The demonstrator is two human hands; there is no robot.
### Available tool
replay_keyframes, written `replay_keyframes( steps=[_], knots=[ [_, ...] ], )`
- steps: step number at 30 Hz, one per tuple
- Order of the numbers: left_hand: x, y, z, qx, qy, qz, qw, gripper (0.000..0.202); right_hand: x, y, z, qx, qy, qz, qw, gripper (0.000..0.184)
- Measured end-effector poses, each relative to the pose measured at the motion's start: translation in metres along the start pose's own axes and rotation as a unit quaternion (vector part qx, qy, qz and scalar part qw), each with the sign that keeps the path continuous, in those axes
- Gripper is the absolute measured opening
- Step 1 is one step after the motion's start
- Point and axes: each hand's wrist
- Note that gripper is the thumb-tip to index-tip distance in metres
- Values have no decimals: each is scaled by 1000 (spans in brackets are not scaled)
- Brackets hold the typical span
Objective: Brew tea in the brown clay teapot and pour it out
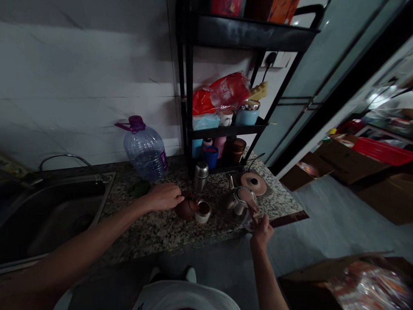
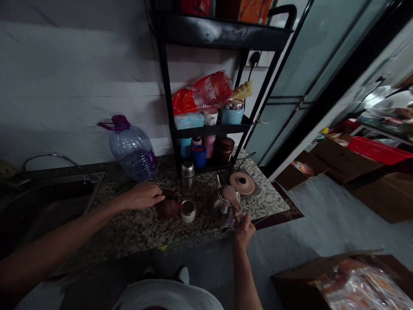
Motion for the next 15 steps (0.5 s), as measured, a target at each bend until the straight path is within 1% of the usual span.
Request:
replay_keyframes(
  steps=[2,4,6,8,11,12,15],
  knots=[
    [0,-5,-5,15,5,-4,1000,39,0,0,0,-5,3,-1,1000,57],
    [0,-13,-12,49,25,-14,998,38,0,0,0,-9,4,-4,1000,56],
    [1,-20,-23,109,52,-14,993,35,0,-1,0,-13,3,-5,1000,57],
    [5,-26,-37,198,47,8,979,37,0,-1,0,-17,3,-4,1000,57],
    [14,-31,-66,340,6,53,939,41,1,-2,0,-18,8,2,1000,56],
    [19,-31,-77,379,4,60,924,43,1,-3,-1,-17,9,4,1000,56],
    [33,-33,-110,483,30,80,872,47,2,-5,-1,-15,6,3,1000,56]
  ],
)
Point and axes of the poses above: each hand's wrist, its own x-axis away from the middle knuckle, its own z-axis out of the back of the hand, y = z × x, and after that the axes turned 4 degrees about z, right-handed
